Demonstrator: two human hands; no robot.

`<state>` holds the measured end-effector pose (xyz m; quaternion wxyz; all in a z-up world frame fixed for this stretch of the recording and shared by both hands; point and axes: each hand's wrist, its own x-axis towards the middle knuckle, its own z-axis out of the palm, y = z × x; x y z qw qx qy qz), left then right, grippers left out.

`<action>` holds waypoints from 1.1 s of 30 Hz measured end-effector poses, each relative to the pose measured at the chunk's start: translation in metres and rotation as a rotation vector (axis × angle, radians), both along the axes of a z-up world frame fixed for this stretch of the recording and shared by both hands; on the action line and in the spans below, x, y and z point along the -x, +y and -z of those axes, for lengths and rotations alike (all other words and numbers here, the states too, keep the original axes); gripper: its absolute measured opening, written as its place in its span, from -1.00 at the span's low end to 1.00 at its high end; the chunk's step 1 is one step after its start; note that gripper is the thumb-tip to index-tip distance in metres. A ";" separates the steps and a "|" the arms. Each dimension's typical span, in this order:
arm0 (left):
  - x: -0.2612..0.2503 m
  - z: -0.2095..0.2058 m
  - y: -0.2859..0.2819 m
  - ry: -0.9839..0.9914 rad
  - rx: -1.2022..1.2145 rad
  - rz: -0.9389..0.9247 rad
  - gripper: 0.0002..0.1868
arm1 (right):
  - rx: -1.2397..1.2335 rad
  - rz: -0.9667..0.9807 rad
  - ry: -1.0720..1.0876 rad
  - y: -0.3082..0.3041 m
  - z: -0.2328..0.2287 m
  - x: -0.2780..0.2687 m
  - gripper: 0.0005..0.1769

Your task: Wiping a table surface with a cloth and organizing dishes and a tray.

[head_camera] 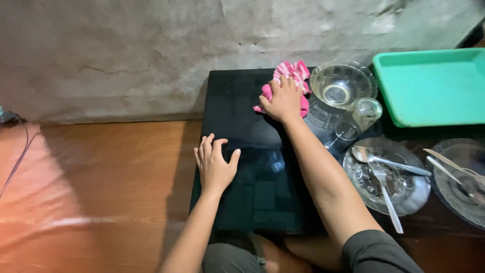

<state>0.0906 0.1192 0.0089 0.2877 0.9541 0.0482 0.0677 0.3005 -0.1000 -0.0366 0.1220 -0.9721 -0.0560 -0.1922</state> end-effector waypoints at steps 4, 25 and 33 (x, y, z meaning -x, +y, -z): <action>0.002 0.000 -0.002 0.003 -0.056 0.011 -0.50 | 0.003 0.008 -0.046 -0.018 0.000 0.029 -0.30; -0.006 0.031 0.006 -0.105 -0.212 0.052 -0.42 | 0.071 -0.197 0.101 -0.037 -0.026 0.284 -0.14; 0.005 0.029 0.034 -0.227 -0.234 0.162 -0.54 | 0.092 -0.198 0.080 -0.045 -0.025 0.344 -0.18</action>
